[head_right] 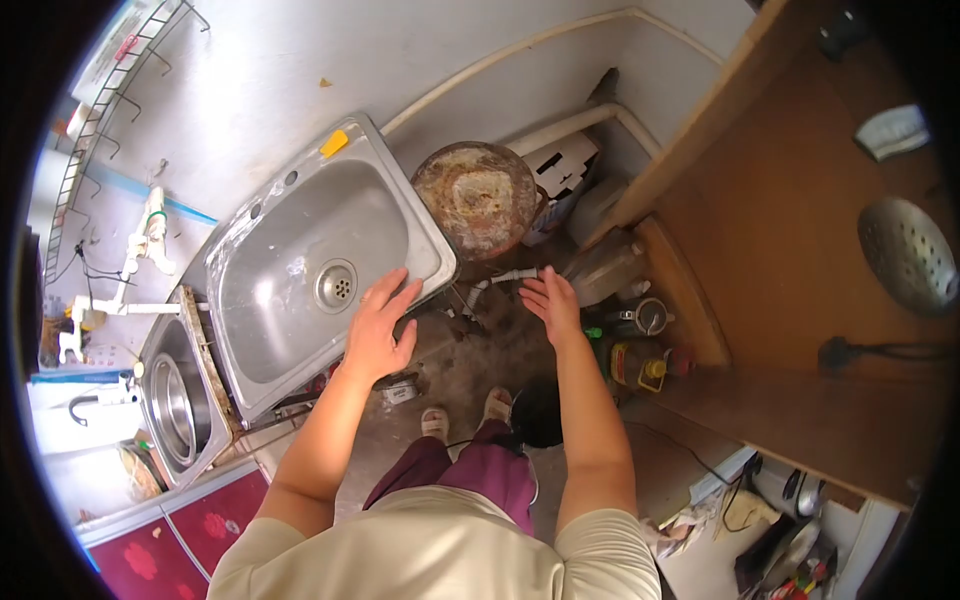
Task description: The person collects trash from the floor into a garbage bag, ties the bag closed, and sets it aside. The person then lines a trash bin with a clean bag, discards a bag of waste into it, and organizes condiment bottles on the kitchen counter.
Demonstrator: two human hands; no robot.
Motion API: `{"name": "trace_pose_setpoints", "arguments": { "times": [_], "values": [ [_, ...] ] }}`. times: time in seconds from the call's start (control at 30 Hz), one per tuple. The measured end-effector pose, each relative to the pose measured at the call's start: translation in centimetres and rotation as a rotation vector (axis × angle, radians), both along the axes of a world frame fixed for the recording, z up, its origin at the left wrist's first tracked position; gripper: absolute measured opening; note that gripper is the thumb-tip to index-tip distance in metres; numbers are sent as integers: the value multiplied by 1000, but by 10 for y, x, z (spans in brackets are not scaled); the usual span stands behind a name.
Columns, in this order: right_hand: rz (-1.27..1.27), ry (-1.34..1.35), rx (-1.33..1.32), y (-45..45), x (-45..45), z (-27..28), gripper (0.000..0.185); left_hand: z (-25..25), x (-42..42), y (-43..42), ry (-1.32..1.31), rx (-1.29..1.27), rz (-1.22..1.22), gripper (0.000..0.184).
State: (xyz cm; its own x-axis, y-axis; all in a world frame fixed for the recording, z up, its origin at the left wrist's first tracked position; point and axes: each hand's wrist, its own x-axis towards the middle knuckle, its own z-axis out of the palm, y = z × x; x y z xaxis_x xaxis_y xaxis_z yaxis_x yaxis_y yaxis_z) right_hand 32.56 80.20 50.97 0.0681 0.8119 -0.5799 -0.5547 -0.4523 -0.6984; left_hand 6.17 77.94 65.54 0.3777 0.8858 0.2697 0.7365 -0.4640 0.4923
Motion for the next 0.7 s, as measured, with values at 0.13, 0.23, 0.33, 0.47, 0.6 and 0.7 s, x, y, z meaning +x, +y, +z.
{"name": "trace_pose_setpoints", "arguments": {
  "times": [0.13, 0.23, 0.33, 0.47, 0.6, 0.7],
  "values": [
    [-232, -53, -133, -70, 19, -47, 35, -1, -2, -2, 2, 17, -15, 49],
    [-277, -146, -185, -134, 21, -79, 23, -1, -2, -5, -28, 47, -46, 48],
    [-386, -177, -265, -196, 10, -91, 19, 2, -2, -13, -135, 185, -96, 44],
    [-496, -195, -389, -279, -11, -114, 18, -4, -4, -52, -219, 320, -263, 38],
    [-554, -184, -533, -347, -38, -144, 16, -43, 0, -98, -162, 116, -464, 41],
    [-543, -231, -600, -384, -52, -164, 17, -85, 2, -124, -123, -185, -544, 39]
  ]
}}
